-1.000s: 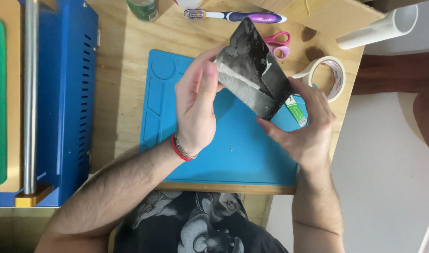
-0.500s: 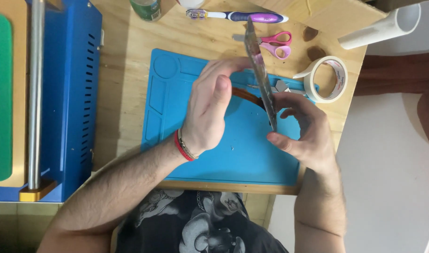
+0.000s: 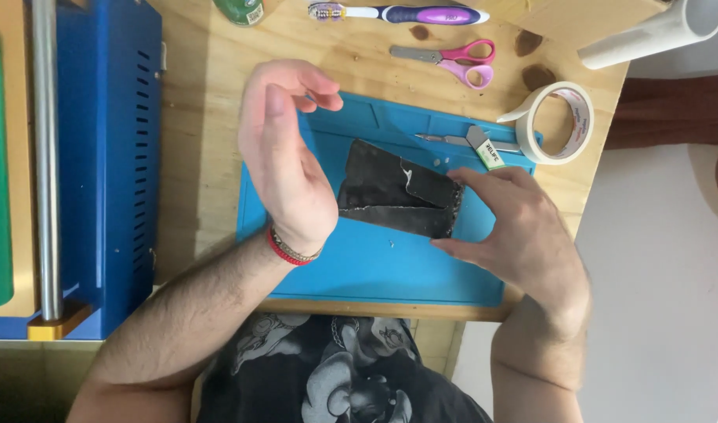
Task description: Applying adhesive tape to the edges of a mobile phone screen during a repair process.
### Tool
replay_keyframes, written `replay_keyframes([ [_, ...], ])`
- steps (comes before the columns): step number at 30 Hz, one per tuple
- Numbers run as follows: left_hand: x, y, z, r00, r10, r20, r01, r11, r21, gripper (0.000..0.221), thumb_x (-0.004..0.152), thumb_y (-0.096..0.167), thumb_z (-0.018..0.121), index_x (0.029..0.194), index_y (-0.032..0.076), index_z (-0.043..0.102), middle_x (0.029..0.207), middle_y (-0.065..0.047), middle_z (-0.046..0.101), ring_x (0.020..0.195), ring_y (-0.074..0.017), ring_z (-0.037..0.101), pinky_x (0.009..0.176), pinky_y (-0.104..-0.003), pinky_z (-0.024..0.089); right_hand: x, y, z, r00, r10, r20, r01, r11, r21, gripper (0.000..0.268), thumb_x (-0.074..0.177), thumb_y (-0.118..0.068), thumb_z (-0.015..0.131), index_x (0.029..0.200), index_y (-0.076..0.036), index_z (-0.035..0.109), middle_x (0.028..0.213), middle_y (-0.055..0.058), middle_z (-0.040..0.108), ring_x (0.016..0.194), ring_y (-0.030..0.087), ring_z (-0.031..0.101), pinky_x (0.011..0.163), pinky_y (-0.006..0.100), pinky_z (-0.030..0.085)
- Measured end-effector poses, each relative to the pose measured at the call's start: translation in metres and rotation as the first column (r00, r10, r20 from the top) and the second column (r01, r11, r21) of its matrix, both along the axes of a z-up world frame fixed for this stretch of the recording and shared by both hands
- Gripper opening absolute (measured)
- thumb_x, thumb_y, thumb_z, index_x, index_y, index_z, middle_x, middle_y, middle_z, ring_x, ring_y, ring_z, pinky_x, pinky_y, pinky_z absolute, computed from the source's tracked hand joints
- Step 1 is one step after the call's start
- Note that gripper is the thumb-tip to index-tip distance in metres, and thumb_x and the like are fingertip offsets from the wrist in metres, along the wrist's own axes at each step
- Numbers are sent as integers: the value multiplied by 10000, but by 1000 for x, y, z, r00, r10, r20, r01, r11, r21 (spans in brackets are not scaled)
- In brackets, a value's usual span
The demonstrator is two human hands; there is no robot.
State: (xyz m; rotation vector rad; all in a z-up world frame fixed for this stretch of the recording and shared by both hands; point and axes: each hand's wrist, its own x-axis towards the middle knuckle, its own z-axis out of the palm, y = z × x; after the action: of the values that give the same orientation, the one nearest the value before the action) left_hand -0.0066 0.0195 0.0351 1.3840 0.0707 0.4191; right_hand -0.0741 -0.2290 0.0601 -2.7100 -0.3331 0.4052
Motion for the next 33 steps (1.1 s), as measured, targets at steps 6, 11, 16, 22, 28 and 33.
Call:
replay_keyframes([
  [6, 0, -3, -1, 973, -224, 51, 223, 975, 19, 265, 1138, 324, 515, 1060, 95, 623, 1030, -40, 639, 938, -166, 594, 896, -324, 456, -20, -6, 1, 990, 55, 127, -9, 940, -340, 876, 658, -510, 999, 1420, -161, 747, 1183, 104, 776, 1209, 283, 705, 886, 496, 608],
  [11, -5, 0, 7, 782, -622, -32, 534, 644, 547, 314, 1100, 357, 598, 1205, 61, 616, 1112, -106, 687, 1048, -297, 641, 952, -453, 494, -39, 0, -4, 985, 101, 142, -53, 949, -311, 750, 808, -598, 888, 1364, -134, 696, 1379, 61, 685, 1155, 316, 685, 908, 487, 599],
  [16, -36, 16, -16, 702, -700, -134, 365, 192, 911, 934, 865, 691, 921, 1477, 62, 602, 1302, -99, 686, 1236, -338, 642, 1049, -562, 482, -44, -5, -21, 985, 104, 136, -87, 988, -129, 710, 896, -584, 857, 1394, -105, 694, 1292, 117, 685, 1134, 327, 695, 964, 475, 583],
  [22, -42, 49, -45, 737, -627, -253, 377, 70, 924, 1086, 797, 647, 945, 1640, 112, 518, 1449, -78, 691, 1451, -369, 593, 1248, -712, 388, -26, -4, -30, 963, 174, 204, -168, 985, -50, 685, 954, -529, 868, 1421, -53, 713, 1350, 140, 697, 1195, 360, 680, 1048, 498, 574],
  [28, -44, 56, -58, 749, -649, -138, 322, 174, 931, 629, 982, 559, 891, 1372, 75, 792, 1426, -97, 675, 1449, -380, 602, 1213, -766, 378, -32, -2, -32, 947, 244, 208, -191, 950, -246, 762, 948, -680, 782, 1500, -159, 718, 1421, 141, 658, 1144, 390, 669, 1035, 546, 579],
  [33, -53, 51, -56, 803, -574, -164, 334, 205, 920, 582, 913, 427, 896, 1370, 81, 789, 1370, -75, 641, 1363, -336, 622, 1200, -724, 426, -45, 5, -28, 957, 287, 52, -218, 822, -526, 895, 964, -767, 589, 1649, -192, 583, 1552, 83, 587, 1207, 376, 634, 965, 522, 615],
])
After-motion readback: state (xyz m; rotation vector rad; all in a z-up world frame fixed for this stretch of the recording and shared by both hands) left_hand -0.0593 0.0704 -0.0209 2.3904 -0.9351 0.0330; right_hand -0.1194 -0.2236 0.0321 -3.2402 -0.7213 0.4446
